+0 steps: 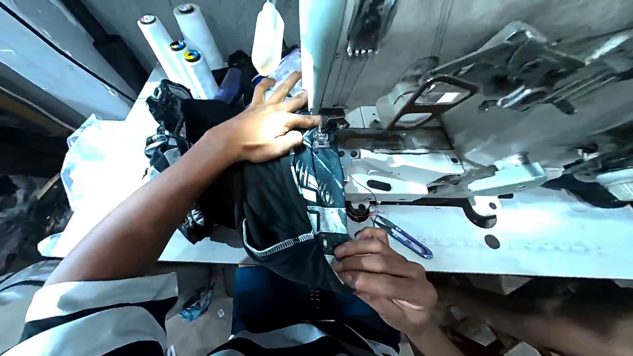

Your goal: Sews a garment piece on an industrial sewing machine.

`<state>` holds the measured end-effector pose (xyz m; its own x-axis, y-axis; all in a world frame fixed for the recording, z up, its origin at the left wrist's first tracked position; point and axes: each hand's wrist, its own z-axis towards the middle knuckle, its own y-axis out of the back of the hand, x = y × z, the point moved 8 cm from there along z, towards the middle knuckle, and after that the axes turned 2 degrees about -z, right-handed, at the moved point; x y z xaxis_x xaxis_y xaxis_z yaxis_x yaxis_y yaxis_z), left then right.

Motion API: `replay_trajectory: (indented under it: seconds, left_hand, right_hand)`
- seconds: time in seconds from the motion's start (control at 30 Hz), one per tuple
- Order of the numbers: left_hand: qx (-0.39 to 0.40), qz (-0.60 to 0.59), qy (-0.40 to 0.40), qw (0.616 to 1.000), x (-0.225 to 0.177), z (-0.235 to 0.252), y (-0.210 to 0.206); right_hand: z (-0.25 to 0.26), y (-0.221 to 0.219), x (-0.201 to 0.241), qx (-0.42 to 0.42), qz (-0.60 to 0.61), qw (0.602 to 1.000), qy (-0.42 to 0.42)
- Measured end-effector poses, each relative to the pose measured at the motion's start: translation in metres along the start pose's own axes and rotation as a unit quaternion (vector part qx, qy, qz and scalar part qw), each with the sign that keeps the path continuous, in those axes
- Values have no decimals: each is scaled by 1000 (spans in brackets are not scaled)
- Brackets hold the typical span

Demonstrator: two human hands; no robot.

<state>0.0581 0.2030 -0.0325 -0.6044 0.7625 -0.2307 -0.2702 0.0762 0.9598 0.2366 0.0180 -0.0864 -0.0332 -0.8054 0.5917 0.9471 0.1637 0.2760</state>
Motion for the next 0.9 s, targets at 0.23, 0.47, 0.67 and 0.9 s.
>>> replay_trajectory:
  seconds: [0.23, 0.47, 0.67, 0.9]
  left_hand:
    - [14, 16, 18, 1000, 9, 2, -2]
    - [-6, 12, 20, 1000, 46, 18, -6]
    - [-49, 9, -24, 998, 120, 51, -29]
    - [-66, -54, 30, 996, 126, 59, -10]
  right_hand:
    - [-1, -1, -7, 18, -8, 1000, -15]
    - [23, 4, -26, 23, 6, 1000, -1]
    - [47, 5, -44, 35, 28, 999, 22]
    - [74, 10, -59, 33, 17, 999, 3]
